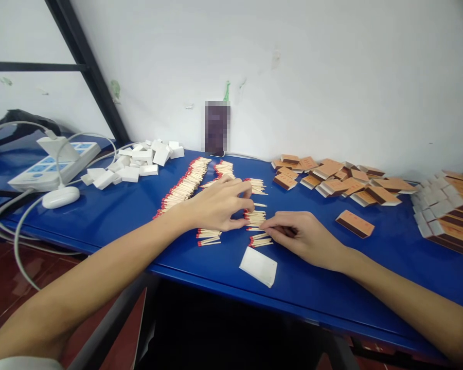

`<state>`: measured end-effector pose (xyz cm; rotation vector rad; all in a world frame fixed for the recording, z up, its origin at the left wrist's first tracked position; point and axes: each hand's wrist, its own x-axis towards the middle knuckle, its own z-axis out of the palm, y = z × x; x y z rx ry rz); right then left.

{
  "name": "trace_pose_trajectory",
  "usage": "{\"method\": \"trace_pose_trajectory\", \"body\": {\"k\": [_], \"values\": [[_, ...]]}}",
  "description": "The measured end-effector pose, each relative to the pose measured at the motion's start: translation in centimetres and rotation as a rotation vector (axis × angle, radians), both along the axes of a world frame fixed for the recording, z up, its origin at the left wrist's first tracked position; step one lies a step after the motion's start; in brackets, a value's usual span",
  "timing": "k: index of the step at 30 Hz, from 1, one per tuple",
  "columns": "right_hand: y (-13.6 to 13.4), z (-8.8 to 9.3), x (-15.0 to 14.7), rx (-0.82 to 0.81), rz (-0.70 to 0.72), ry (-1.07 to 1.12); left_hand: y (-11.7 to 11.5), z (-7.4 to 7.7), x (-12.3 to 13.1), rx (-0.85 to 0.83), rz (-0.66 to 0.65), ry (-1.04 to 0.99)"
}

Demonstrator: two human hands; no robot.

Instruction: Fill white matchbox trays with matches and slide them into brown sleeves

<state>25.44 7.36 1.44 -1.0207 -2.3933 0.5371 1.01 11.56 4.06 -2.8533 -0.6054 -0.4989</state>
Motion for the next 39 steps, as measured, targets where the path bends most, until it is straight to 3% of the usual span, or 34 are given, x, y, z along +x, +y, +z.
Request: {"method": "trace_pose_trajectory", "body": {"k": [16,30,39], "values": [[-0.19,0.13,0.06,-0.089,0.024,-0.001,0.06,-0.11,0.03,-0.007,0.006,0.001],[0.02,-0.27,0.05,-0.003,-0.005,0.002,0.14,0.07,-0.06,-0.061,0.043,0.02],[-0.12,0.17,-0.31,-0.028,-0.015,0.023,0.22,-0.12,-0.18,-0.192,0.128,-0.001]]}}
